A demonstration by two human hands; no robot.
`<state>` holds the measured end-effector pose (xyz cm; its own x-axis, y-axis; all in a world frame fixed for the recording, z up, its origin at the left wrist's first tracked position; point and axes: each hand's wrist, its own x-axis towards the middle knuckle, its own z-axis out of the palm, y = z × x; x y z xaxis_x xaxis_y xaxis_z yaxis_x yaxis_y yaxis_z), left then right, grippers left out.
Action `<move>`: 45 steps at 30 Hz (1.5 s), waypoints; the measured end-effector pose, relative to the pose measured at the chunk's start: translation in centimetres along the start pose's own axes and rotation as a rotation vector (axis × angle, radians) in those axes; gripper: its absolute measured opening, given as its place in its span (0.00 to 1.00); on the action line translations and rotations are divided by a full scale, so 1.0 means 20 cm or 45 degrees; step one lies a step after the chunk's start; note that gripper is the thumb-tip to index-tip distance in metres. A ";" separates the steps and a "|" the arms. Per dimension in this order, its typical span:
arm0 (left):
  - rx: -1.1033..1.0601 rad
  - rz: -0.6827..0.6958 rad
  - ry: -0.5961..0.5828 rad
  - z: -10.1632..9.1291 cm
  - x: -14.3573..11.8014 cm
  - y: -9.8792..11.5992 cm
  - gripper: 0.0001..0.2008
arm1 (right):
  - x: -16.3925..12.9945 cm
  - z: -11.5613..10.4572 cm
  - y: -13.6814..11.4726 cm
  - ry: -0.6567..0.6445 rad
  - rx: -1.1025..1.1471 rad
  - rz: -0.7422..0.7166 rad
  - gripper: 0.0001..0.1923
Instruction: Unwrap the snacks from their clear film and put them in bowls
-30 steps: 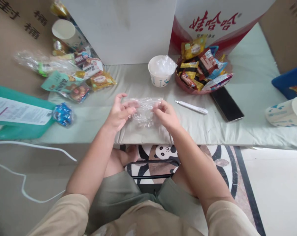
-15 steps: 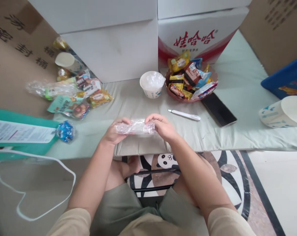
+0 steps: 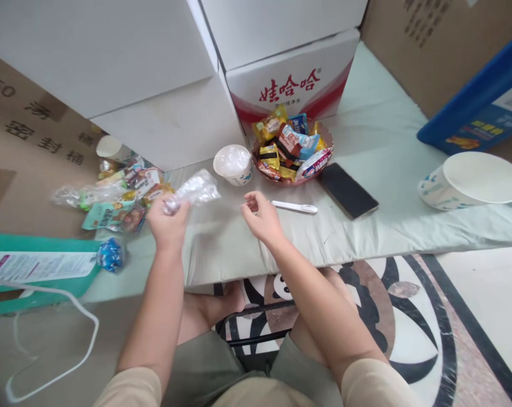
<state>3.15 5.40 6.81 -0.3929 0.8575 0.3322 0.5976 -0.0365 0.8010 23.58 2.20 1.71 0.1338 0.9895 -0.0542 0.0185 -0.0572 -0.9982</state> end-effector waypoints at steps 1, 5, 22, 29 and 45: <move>0.159 0.164 0.083 0.01 0.07 0.09 0.07 | 0.00 -0.01 0.00 -0.014 0.025 0.004 0.14; 0.704 0.489 -0.260 0.20 0.32 0.40 0.08 | 0.01 -0.02 -0.01 -0.066 0.090 0.045 0.14; 1.093 0.655 -1.411 0.69 0.38 0.42 0.22 | 0.05 -0.26 -0.18 0.516 -0.581 -0.353 0.11; 1.088 0.890 -1.164 0.50 0.30 0.33 0.17 | 0.04 -0.33 -0.14 0.487 -1.372 -0.165 0.16; 0.705 0.888 -0.864 0.46 0.23 0.41 0.15 | 0.12 -0.56 -0.26 0.303 -1.638 -0.200 0.11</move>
<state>12.65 13.70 10.42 0.5112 0.8470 0.1459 0.8332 -0.5300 0.1576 34.97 3.34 7.02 0.2113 0.9573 0.1973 0.9554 -0.1597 -0.2485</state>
